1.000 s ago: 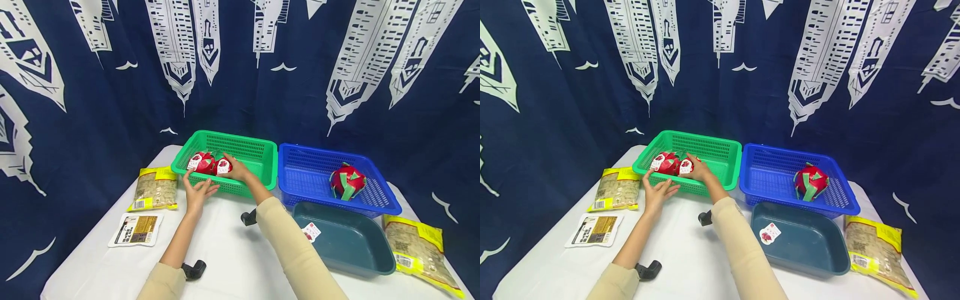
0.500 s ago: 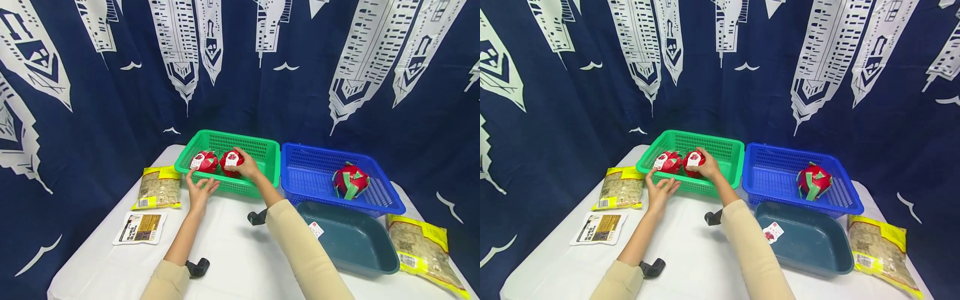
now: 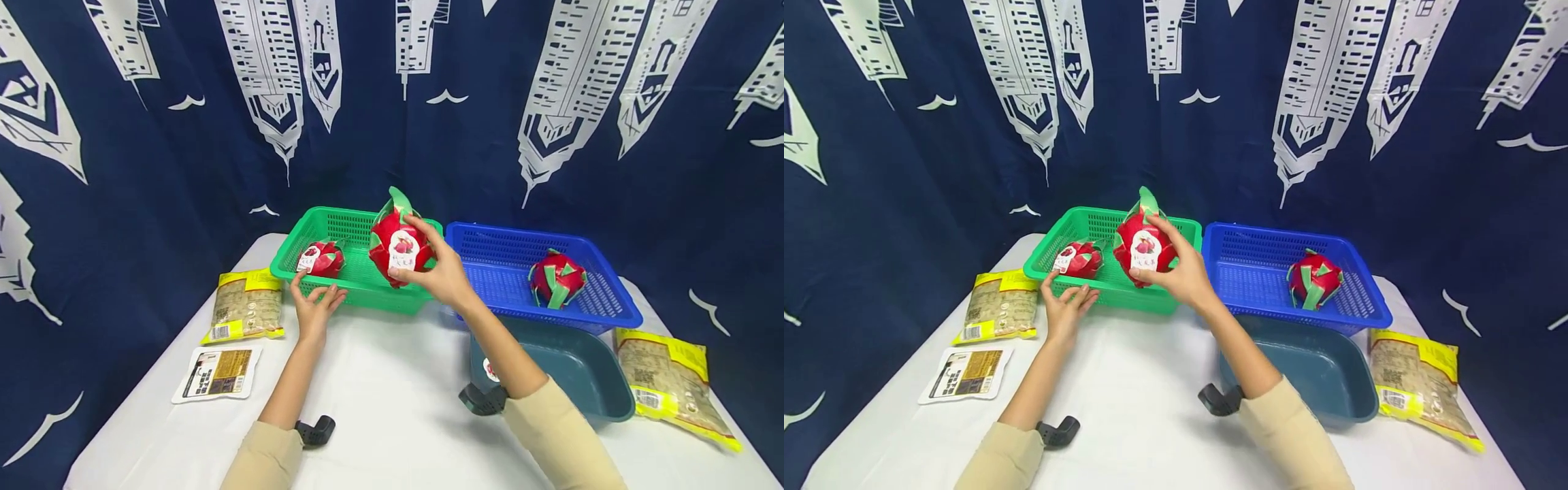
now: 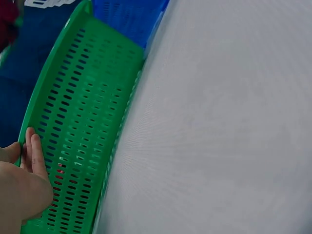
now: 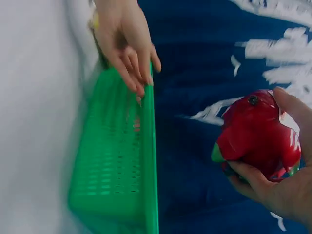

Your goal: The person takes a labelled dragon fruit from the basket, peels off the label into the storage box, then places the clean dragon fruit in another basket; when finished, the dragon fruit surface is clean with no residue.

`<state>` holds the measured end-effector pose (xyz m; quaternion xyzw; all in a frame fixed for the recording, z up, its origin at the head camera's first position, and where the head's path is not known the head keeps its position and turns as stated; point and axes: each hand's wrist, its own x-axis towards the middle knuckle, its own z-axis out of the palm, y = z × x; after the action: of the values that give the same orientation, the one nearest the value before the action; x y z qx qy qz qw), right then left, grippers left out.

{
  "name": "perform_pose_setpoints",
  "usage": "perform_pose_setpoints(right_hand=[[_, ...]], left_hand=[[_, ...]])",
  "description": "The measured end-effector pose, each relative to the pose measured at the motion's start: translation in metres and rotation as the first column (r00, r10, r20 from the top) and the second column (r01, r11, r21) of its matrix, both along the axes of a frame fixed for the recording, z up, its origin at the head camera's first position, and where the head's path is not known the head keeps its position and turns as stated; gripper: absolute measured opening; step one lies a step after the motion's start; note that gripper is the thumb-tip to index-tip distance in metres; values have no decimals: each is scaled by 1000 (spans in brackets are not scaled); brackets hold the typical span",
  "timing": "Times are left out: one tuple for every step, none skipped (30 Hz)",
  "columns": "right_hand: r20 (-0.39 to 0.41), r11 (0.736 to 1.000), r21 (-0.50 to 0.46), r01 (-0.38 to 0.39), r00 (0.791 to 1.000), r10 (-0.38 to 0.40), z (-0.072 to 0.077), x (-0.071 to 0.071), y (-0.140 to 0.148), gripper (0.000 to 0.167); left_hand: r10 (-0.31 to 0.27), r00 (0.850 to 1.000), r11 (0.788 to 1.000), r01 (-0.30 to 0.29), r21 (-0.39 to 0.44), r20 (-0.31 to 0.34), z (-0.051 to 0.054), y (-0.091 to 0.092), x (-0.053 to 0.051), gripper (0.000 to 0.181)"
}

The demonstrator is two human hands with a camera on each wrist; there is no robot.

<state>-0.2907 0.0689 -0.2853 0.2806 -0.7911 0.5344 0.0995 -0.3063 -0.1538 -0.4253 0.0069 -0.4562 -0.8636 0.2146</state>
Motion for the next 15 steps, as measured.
perform_pose_setpoints(right_hand=[[13,1000,-6,-27,1000,27,1,14,5,77],[41,998,-14,-55,998,56,-3,27,10,78],[72,996,-31,-88,993,90,-11,34,16,78],[109,993,-37,-108,988,112,-18,44,21,79],[145,991,-43,-126,981,131,-30,51,26,80],[177,988,-46,-146,972,152,-42,57,31,80],[216,985,-48,-164,961,170,-54,63,35,81],[245,982,-43,-183,951,189,-66,69,39,82],[266,977,-38,-208,941,211,-77,75,42,82],[286,972,-29,-231,930,230,-86,80,45,83],[310,966,-28,-258,916,253,-95,85,46,83],[322,959,-19,-284,906,275,-103,88,48,82],[333,951,-9,-308,896,293,-109,91,48,82],[345,943,-3,-333,885,313,-114,93,48,82],[351,934,5,-358,875,333,-118,93,47,81]], left_hand=[[5,1000,1000,-5,-3,-5,1,-1,0,69],[11,1000,1000,-12,-10,-11,1,-2,-1,69],[16,1000,1000,-16,-12,-17,1,-3,-1,70],[20,999,1000,-20,-19,-25,1,-3,-2,70],[19,999,1000,-19,-22,-28,1,-4,-2,71],[19,999,1000,-20,-24,-31,1,-4,-2,71],[17,999,999,-17,-27,-30,0,-4,-2,70],[10,1000,999,-11,-31,-25,-1,-4,-2,70],[5,1000,1000,-6,-29,-21,-2,-4,-2,71],[3,1000,1000,-3,-30,-16,-2,-3,-1,71],[-1,1000,1000,0,-26,-13,-3,-3,-1,71],[1,1000,1000,-2,-27,-12,-3,-2,-1,71],[2,1000,1000,-2,-25,-13,-3,-2,0,71],[3,1000,1000,-3,-25,-17,-3,-1,-1,71],[7,1000,1000,-8,-21,-22,-3,-1,-1,71]])
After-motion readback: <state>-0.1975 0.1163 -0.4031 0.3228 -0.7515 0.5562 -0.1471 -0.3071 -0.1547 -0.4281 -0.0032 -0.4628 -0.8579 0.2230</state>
